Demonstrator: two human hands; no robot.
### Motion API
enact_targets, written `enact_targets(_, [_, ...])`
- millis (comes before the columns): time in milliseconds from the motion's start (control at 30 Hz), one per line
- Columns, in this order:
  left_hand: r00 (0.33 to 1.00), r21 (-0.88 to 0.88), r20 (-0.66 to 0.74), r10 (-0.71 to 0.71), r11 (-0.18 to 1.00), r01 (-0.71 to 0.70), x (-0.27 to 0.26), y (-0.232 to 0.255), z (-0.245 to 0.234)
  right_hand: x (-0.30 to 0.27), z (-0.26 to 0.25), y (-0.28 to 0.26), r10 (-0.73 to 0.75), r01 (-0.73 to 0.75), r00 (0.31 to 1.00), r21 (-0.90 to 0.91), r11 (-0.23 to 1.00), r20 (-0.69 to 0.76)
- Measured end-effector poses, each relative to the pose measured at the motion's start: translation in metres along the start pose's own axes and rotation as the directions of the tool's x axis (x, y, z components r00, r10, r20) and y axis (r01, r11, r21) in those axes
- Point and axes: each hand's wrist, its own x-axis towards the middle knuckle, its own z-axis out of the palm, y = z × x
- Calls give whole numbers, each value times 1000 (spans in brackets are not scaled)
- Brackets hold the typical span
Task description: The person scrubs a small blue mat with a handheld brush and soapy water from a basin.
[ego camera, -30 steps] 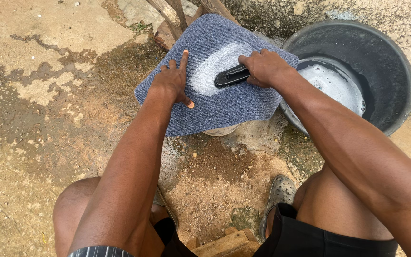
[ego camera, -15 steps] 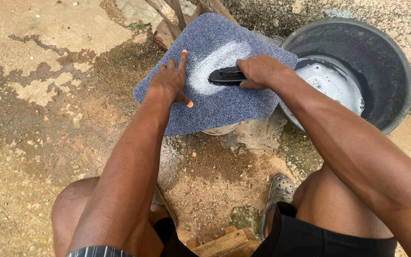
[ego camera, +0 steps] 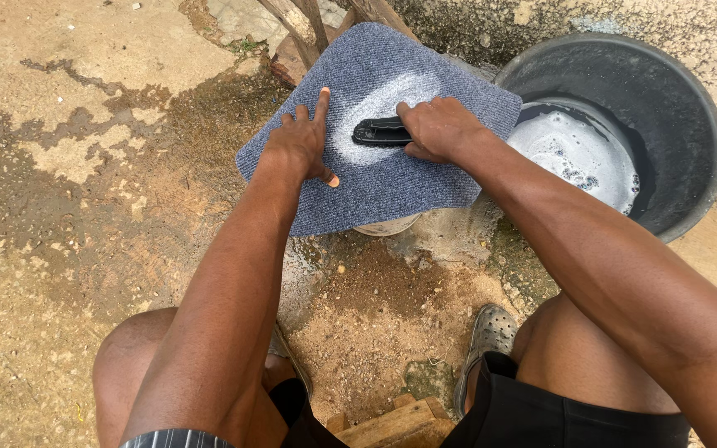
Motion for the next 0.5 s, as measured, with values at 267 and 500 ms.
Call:
enact_targets(267, [1000, -10, -13, 22, 1000, -22, 4, -3, -3, 4, -7, -9, -37, 39, 999, 46, 998, -32])
enact_targets(500, [1000, 4, 3, 9, 1000, -9, 4, -1, -7, 15, -15, -28, -38, 39, 999, 84, 996, -22])
